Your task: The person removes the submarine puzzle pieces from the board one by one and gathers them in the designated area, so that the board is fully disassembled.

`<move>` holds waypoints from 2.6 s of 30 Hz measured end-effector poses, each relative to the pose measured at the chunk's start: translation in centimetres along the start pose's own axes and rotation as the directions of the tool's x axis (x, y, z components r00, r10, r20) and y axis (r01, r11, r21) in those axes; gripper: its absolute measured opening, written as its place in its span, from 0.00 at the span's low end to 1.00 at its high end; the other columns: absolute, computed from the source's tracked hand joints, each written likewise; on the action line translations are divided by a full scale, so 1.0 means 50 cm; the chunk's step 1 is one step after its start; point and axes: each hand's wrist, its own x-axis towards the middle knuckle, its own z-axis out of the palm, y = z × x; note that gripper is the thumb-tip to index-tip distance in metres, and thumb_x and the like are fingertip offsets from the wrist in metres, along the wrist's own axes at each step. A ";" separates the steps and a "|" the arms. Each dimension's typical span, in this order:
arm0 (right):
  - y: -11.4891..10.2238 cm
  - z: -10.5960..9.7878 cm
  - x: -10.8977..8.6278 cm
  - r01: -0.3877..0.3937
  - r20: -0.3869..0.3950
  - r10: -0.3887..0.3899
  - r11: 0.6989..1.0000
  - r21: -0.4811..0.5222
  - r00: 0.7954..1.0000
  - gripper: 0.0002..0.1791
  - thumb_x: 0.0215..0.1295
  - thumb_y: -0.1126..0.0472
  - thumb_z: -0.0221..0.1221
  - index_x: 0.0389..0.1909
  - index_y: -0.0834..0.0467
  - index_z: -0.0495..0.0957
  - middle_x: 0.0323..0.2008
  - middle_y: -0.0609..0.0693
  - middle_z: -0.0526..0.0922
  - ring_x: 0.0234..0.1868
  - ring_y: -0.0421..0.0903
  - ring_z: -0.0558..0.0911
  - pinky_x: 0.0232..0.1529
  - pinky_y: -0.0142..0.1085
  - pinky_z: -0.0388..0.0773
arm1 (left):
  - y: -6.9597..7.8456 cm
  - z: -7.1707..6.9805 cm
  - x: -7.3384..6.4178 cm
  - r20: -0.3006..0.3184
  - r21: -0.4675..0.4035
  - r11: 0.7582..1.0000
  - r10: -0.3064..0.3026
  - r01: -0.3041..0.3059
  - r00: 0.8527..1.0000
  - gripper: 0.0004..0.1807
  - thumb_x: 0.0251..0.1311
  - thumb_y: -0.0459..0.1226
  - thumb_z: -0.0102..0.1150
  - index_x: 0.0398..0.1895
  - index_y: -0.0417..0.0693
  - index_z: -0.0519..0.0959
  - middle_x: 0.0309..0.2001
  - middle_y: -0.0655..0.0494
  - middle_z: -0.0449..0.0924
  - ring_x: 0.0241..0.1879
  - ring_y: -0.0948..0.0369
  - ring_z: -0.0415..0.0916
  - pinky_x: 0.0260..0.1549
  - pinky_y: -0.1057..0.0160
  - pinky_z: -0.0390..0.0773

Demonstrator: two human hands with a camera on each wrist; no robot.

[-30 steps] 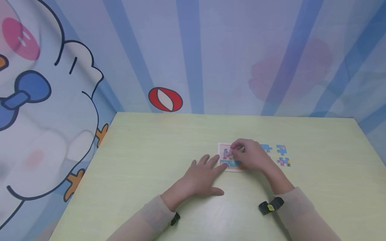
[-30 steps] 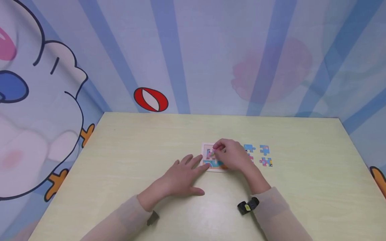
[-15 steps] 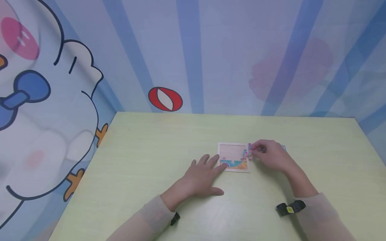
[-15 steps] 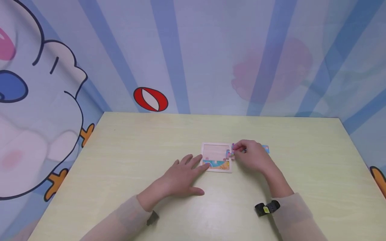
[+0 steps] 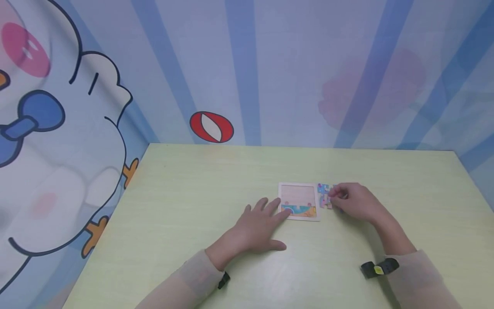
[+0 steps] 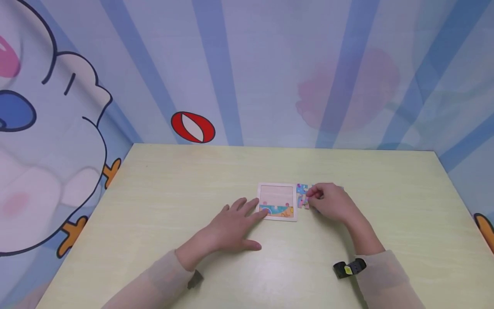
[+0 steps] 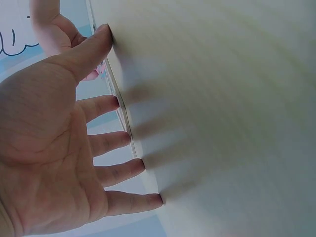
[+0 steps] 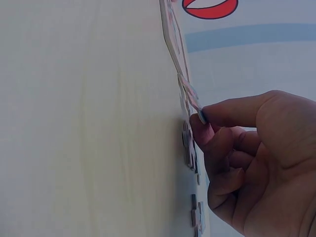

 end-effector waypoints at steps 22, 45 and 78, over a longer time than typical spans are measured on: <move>-0.016 0.013 -0.007 0.048 0.000 -0.048 0.999 0.020 0.999 0.11 0.71 0.58 0.65 0.48 0.60 0.84 0.38 0.50 0.83 0.39 0.49 0.79 0.40 0.42 0.77 | -0.002 -0.003 -0.001 -0.010 -0.012 1.000 -0.001 0.000 1.000 0.49 0.62 0.66 0.63 0.83 0.66 0.57 0.83 0.53 0.47 0.79 0.43 0.48 0.67 0.31 0.62; -0.057 0.061 0.004 0.137 0.078 -0.134 0.990 -0.027 0.988 0.17 0.59 0.60 0.73 0.47 0.61 0.85 0.31 0.47 0.78 0.34 0.46 0.74 0.38 0.41 0.72 | 0.022 -0.005 0.012 -0.002 0.018 1.000 0.004 -0.004 1.000 0.47 0.63 0.67 0.61 0.83 0.67 0.58 0.83 0.57 0.49 0.78 0.39 0.50 0.61 0.25 0.65; -0.016 0.021 -0.017 0.106 0.042 -0.108 0.994 0.039 0.993 0.07 0.74 0.58 0.62 0.47 0.54 0.84 0.42 0.49 0.85 0.46 0.50 0.83 0.47 0.48 0.80 | 0.026 -0.004 0.015 0.023 0.006 1.000 -0.008 0.008 1.000 0.46 0.64 0.66 0.61 0.83 0.68 0.58 0.84 0.58 0.48 0.79 0.39 0.47 0.62 0.24 0.62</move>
